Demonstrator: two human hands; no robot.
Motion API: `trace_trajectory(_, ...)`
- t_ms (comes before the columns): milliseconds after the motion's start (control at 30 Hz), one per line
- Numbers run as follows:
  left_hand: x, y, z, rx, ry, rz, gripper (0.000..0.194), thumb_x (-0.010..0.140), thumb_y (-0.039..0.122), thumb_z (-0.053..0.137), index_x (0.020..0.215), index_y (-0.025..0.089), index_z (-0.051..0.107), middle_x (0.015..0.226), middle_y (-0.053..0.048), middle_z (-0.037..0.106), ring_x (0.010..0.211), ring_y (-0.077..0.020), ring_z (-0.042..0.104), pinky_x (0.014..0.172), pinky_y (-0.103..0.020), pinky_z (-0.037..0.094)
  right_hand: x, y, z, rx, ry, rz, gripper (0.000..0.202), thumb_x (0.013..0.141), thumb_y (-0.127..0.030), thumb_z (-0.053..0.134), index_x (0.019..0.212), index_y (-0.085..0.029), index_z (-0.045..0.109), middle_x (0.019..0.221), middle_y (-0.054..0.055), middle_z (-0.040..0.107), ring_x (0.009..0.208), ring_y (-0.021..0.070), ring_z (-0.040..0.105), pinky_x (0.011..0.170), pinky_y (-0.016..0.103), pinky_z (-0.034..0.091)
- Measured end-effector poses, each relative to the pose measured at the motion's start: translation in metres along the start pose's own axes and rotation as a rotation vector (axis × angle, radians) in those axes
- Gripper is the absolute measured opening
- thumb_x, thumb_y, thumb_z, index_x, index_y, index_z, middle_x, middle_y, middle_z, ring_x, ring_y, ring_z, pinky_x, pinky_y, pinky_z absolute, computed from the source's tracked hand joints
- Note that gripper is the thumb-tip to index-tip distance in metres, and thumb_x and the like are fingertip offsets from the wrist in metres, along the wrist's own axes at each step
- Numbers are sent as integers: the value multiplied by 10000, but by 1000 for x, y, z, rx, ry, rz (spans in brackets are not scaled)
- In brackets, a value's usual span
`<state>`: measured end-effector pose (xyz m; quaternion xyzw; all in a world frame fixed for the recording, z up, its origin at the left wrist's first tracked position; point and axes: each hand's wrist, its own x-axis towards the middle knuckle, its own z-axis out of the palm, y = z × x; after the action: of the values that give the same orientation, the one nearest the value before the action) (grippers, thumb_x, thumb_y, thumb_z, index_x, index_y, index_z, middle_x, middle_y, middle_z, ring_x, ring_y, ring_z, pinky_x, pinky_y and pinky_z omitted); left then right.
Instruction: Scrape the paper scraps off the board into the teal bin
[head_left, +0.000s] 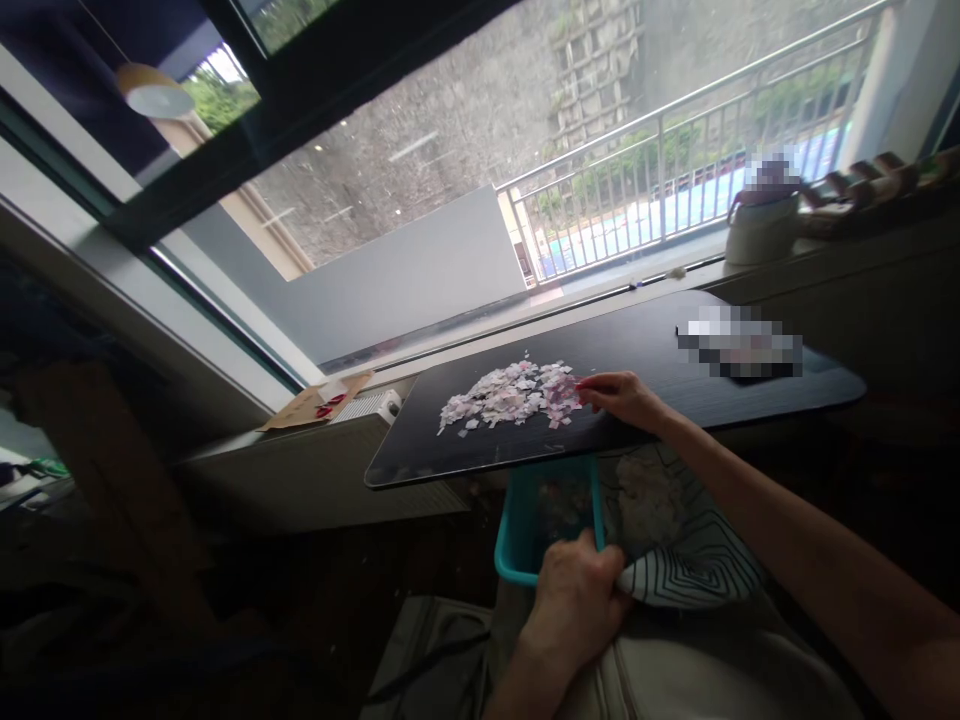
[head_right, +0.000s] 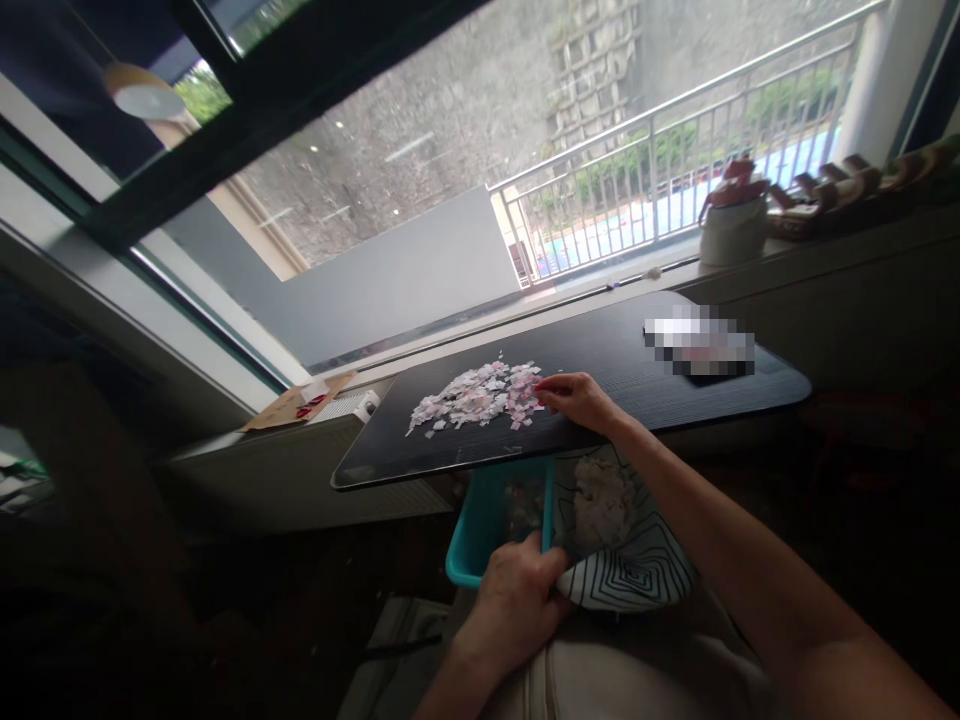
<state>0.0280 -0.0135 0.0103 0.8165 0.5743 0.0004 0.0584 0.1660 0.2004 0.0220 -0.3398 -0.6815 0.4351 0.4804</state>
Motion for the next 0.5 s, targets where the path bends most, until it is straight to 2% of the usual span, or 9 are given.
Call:
trace_trajectory(133,0,0,3,8,7,17,155,798,363,573,836,223,626,832,-37,593,726,-204,587,644,-277,448,-2,-3,-2,-25,13,0,307,662,-406,677,824,-151,731,652,32,696,525,131,580,550,265,505)
trace_trajectory(333,3,4,7,-25,24,20,210,801,408,569,830,213,642,801,-47,613,672,-217,602,612,-301,481,-5,-9,-9,-144,68,-39,330,726,-405,601,862,-118,692,630,52,684,521,137,568,547,281,492)
trace_trajectory(400,4,5,7,-44,37,30,198,794,393,581,839,213,649,795,-46,620,662,-216,609,613,-307,490,-6,-9,-12,-165,130,-1,317,704,-400,626,848,-126,692,643,50,686,536,142,581,569,285,500)
trace_trajectory(500,5,6,8,-66,64,35,201,798,391,581,843,210,656,791,-49,625,651,-219,615,602,-315,499,-5,-6,-15,-191,148,35,333,691,-413,645,865,-133,696,661,46,689,555,146,591,596,288,504)
